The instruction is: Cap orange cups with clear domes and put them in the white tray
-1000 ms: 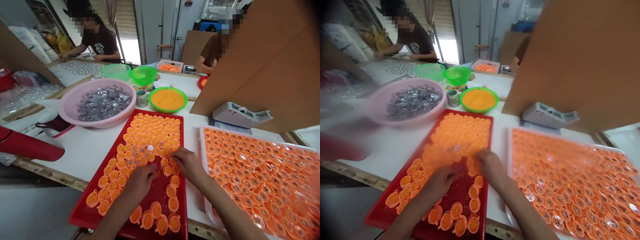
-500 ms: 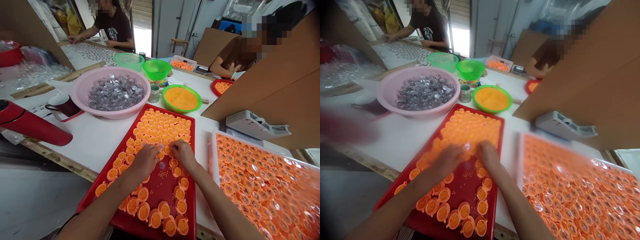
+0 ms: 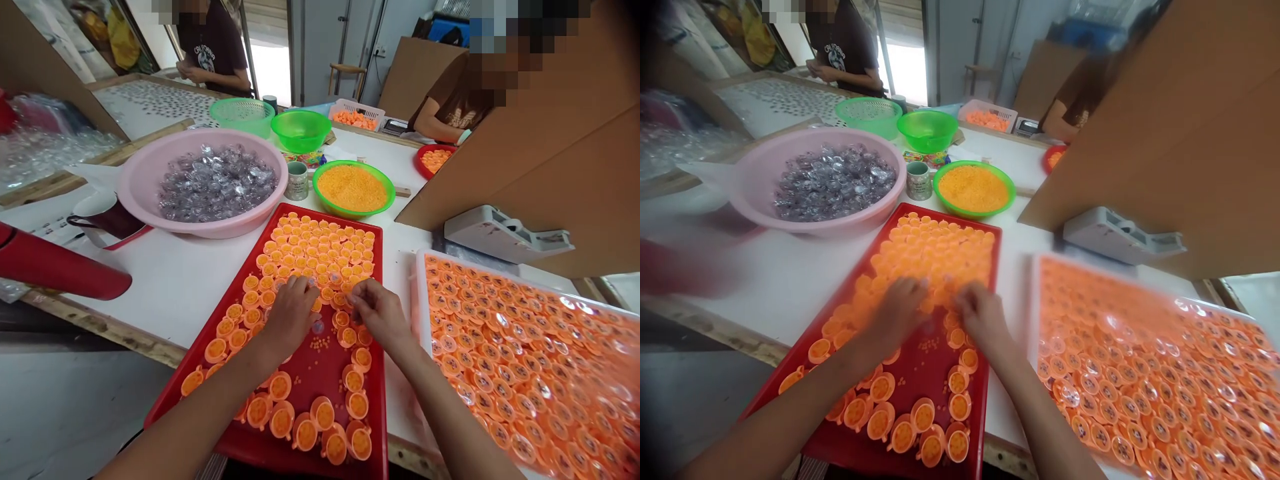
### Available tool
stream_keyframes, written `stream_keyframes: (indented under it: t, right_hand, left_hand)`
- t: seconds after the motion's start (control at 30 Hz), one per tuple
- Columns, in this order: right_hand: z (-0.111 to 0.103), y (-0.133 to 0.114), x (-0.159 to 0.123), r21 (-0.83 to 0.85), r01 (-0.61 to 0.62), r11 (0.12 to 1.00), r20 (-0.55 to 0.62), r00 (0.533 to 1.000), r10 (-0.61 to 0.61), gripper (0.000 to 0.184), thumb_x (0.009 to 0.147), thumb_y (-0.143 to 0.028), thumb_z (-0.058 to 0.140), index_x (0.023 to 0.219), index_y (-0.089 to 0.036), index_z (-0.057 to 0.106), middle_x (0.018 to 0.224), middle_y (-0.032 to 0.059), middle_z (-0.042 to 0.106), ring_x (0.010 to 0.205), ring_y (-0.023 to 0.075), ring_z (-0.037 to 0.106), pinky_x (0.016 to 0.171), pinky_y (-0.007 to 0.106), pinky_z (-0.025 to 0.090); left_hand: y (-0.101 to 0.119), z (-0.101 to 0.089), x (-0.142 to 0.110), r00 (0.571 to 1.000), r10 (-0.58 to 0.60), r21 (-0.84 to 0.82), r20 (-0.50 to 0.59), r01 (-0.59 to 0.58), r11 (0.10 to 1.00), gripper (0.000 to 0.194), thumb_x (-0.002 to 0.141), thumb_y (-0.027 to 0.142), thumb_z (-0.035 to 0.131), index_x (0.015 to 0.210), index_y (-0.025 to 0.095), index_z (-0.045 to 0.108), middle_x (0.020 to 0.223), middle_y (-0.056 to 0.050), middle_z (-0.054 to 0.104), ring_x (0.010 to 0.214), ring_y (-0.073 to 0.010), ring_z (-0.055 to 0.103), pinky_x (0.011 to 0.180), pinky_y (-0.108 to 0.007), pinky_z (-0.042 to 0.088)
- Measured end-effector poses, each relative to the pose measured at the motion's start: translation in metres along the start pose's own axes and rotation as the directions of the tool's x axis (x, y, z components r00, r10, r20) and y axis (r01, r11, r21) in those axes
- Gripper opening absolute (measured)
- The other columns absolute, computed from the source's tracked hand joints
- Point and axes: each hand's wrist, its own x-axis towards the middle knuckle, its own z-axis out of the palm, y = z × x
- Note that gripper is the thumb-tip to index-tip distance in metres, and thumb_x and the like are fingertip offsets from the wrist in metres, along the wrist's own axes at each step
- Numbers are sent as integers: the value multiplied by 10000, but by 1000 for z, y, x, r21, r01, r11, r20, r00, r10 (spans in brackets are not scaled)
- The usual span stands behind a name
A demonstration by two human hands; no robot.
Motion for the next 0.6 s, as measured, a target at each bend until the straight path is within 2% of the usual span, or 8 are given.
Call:
stream_keyframes:
  t: [0.13,0.23,0.33,0.4,0.5,0.6]
  right_hand:
    - [-7,6,-33,236,-132,963,51,991,124,237,867,-368,557,1024,-190,548,665,-30,570,506,144,598,475,263,484]
    - [-8,4,-52,409,-248,878,115,969,219,300,786,-388,668,984,-176,593,703,-24,567,528,133,588,497,269,484]
    - [-8,4,-64,449,-305,840,150,952,265,315,739,-404,726,923,-168,627,675,-23,574,529,119,560,500,257,465]
    - [-7,6,-70,458,-325,827,166,946,280,314,725,-413,742,888,-165,641,655,-25,576,524,110,542,502,249,451]
    - [-5,8,-76,460,-346,818,183,938,295,326,724,-433,742,876,-161,644,635,-29,569,523,106,524,512,248,438]
    - [-5,7,-78,459,-345,819,184,938,292,356,726,-457,733,899,-157,645,638,-30,558,528,108,511,521,254,430]
  left_hand:
    - [-6,2,4,999,35,4,14,-35,999,185,771,153,700,925,179,602,1018,-77,533,942,-261,460,784,-394,416]
    - [-7,4,5,999,28,8,21,-28,1000,188,757,154,697,916,172,599,1031,-93,535,951,-275,459,784,-401,404]
    - [-7,7,2,993,92,-23,69,-91,996,203,762,154,699,935,192,601,1043,-68,570,979,-258,487,817,-382,394]
    - [-9,9,-1,990,116,-45,82,-112,993,299,772,162,703,1045,201,588,1105,-67,587,1042,-261,491,867,-391,374]
    - [-14,10,-3,994,90,-55,68,-86,995,460,776,189,717,1197,190,532,1240,-117,551,1138,-299,454,931,-442,324]
    - [-16,11,-2,992,98,-73,85,-92,993,386,767,261,746,1109,185,584,1257,-123,535,1132,-310,452,938,-456,309]
